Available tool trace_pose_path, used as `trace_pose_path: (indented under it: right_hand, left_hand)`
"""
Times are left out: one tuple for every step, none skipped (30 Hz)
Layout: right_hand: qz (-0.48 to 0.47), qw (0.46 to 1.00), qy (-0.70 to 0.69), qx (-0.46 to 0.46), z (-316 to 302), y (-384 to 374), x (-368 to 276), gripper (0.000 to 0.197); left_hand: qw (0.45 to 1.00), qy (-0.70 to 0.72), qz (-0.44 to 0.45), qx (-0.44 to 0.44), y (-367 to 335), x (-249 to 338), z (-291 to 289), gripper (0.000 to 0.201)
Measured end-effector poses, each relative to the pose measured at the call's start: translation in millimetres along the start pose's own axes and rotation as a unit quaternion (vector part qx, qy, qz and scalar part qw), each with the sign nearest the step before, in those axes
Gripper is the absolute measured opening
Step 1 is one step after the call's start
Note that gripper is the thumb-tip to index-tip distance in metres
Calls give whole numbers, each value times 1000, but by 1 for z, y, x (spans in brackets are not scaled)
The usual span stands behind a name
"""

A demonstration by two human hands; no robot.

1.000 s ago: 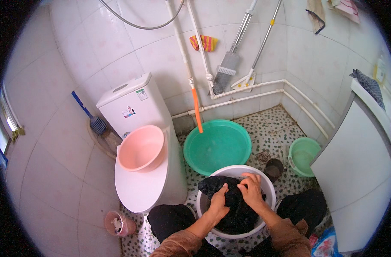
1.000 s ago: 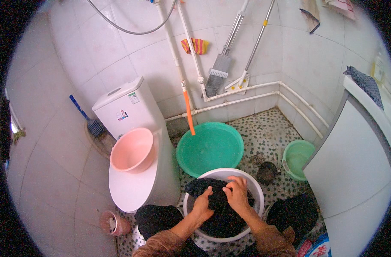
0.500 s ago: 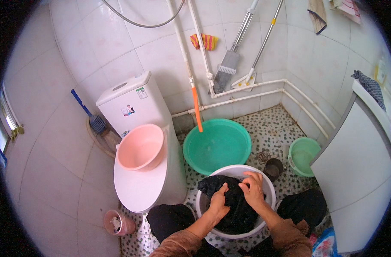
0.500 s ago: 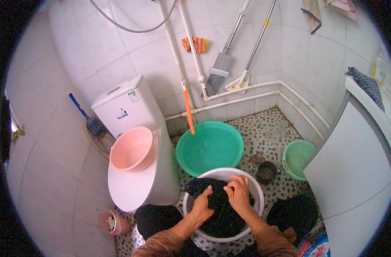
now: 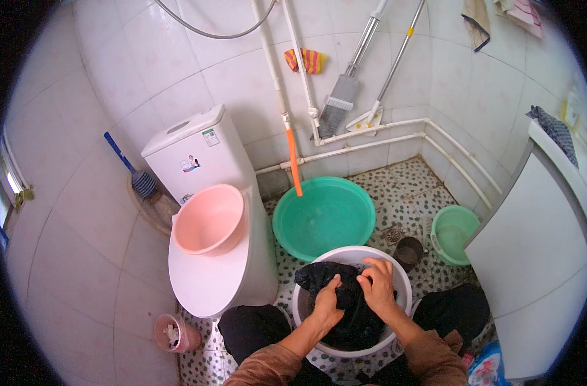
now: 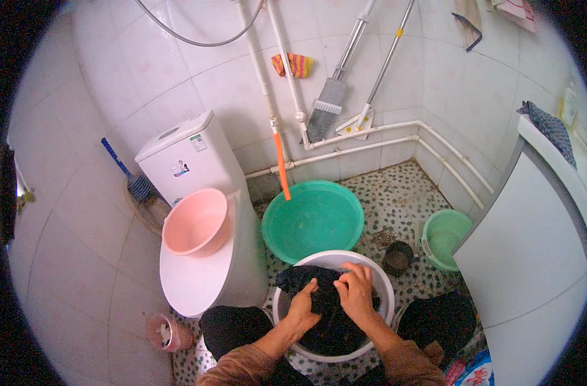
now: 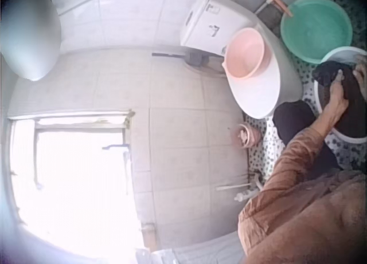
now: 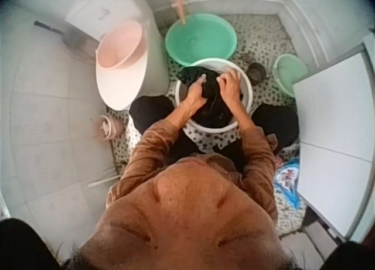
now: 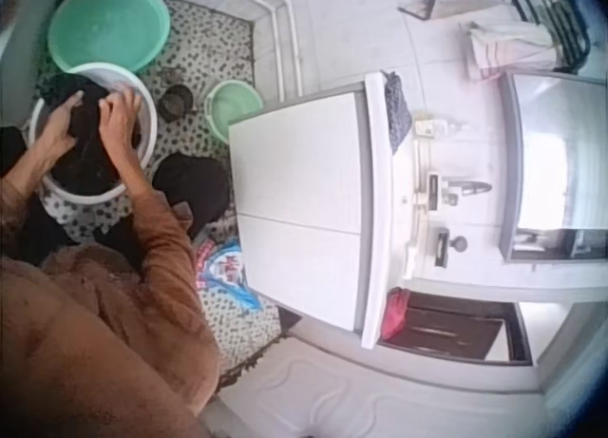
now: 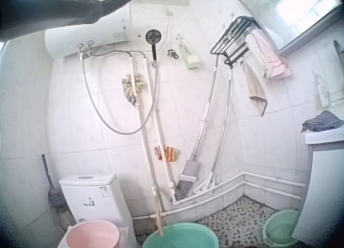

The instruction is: The person sits on the floor and washes a dark garment by hand in a white basin filled with water. They repeatedly submerge, agitate, and wring the fabric to clean it.

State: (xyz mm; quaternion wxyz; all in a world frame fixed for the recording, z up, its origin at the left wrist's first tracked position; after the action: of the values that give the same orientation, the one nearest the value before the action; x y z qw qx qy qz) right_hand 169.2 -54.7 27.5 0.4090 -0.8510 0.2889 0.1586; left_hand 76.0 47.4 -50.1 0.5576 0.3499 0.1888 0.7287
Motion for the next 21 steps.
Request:
trace_pose_path:
  right_hand:
    - [-18, 999, -32, -9, -3, 0, -19, 15]
    - [-35, 998, -57, -17, -8, 1, -35, 15]
    - [-82, 995, -52, -27, -10, 8, -55, 15]
    - [-110, 991, -58, -57, -9, 14, -68, 15]
    - [-140, 984, -67, -83, -6, 19, -80, 15]
    - [-157, 984, -33, -80, -3, 25, -83, 15]
    - [-126, 989, -21, -71, 0, 21, -71, 14]
    - [-97, 993, -11, -63, 2, 15, -58, 14]
    - [-68, 996, -1, -56, 5, 9, -44, 14]
    - [-39, 998, 37, -26, 2, 2, -33, 13]
    - [-4, 999, 52, 1, 1, -2, -10, 14]
    - [17, 999, 44, 1, 1, 2, 4, 14]
    - [38, 999, 31, 0, 3, 2, 11, 14]
    - [17, 1000, -1, 6, -2, 1, -4, 15]
    - [-5, 999, -33, 12, -7, 1, -24, 16]
    - [-34, 998, -57, -1, -12, 2, -43, 16]
    - [-81, 995, -57, -15, -10, 11, -57, 16]
    - [-117, 991, -51, -40, -7, 15, -70, 16]
    - [-151, 985, -48, -69, -5, 22, -81, 16]
    - [-140, 987, -26, -78, 0, 23, -79, 15]
    - [-123, 989, -1, -87, 7, 22, -66, 15]
  left_hand:
    - [1000, 5, 11, -4, -9, 5, -14, 24]
    - [1000, 11, 17, -13, -21, 10, -25, 24]
    - [999, 16, 23, -21, -32, 12, -37, 24]
    - [998, 31, 27, -48, -28, 11, -29, 23]
    - [996, 42, 13, -77, -26, 13, -24, 22]
    - [998, 46, 4, -48, -24, 8, -24, 21]
    - [999, 47, -4, -18, -16, 3, -18, 20]
    - [1000, 17, -1, 3, -12, 2, -18, 20]
    - [1000, -12, 2, 24, -10, 1, -21, 20]
    - [999, 30, -16, -20, -24, -1, -25, 20]
    - [999, 18, -15, -22, -19, -3, -19, 20]
    - [1000, 7, -14, -25, -13, -5, -11, 20]
    - [1000, -5, -11, -24, -11, -4, -8, 20]
    - [1000, 9, -3, -21, -16, 0, -14, 20]
    - [1000, 22, 5, -18, -24, 7, -23, 21]
    - [999, 37, 6, -16, -28, 7, -30, 22]
    - [999, 28, 29, -8, -26, 10, -28, 25]
    - [999, 34, 24, -34, -29, 13, -27, 26]
    - [997, 42, 19, -57, -31, 12, -27, 27]
    - [997, 59, 16, -53, -27, 9, -24, 28]
    - [999, 32, 6, -11, -3, 5, -6, 25]
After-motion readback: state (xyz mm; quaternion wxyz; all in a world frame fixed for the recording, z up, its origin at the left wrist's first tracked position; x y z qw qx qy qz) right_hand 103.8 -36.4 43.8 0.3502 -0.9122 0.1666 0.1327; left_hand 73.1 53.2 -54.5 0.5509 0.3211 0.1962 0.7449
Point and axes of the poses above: each hand's wrist, its own y-axis away from the middle knuckle, its own z-axis out of the palm, x = y × z, the point moved 8 cm from there along -y, towards the middle knuckle, and after that the axes turned 14 degrees about y, right-handed, at the moved point
